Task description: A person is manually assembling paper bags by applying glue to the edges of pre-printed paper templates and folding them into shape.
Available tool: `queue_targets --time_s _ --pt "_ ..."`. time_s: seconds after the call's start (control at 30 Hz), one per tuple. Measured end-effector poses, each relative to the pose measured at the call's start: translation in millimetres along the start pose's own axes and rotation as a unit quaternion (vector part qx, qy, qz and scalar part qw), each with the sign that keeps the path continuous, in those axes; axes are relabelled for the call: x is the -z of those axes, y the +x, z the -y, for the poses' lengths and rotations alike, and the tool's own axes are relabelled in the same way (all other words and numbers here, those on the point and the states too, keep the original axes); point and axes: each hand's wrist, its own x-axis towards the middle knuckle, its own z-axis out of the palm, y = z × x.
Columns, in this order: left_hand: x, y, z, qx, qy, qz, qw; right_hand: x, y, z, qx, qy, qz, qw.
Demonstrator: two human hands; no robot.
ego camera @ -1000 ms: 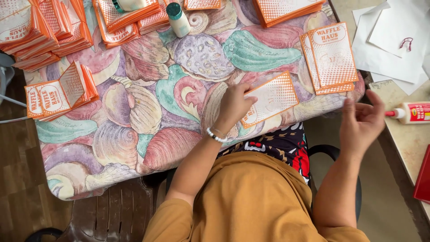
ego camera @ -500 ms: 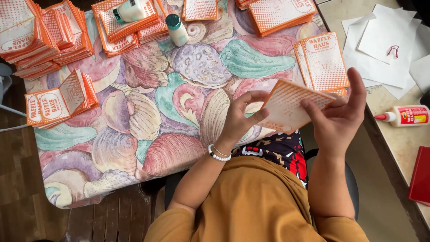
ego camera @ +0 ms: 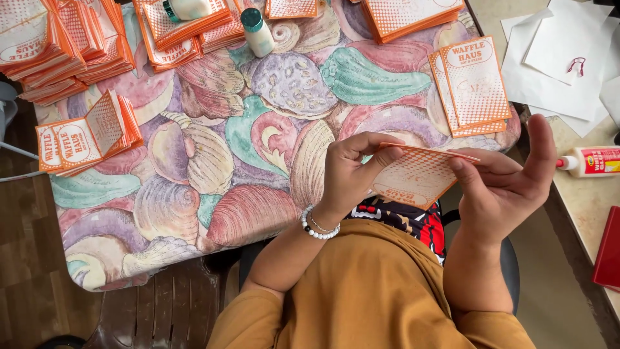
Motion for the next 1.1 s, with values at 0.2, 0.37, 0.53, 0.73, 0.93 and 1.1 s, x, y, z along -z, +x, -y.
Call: queue_targets --time_s 0.2,0.37,0.53,0.73,0.93,1.1 --pt "3 -1 -1 -0.017 0.023 -0.006 1.000 1 3 3 0.014 -0.012 0.007 1.000" --pt "5 0 -1 -0.018 0.026 0.004 0.999 0 3 4 0.005 -0.025 0.004 1.000" --pt "7 0 0 -0.023 0.008 0.008 1.000 -2 2 6 0.009 -0.015 -0.006 1.000" --pt "10 -1 1 -0.019 -0.009 -0.018 1.000 -3 2 1 -0.009 -0.005 -0.022 1.000" --pt "9 3 -18 -0.020 0.047 0.052 0.997 -2 0 -3 -0.042 -0.011 -0.028 0.999" --pt "6 0 -12 -0.132 0.141 0.027 0.981 -2 14 16 0.106 -0.094 0.122 0.982"
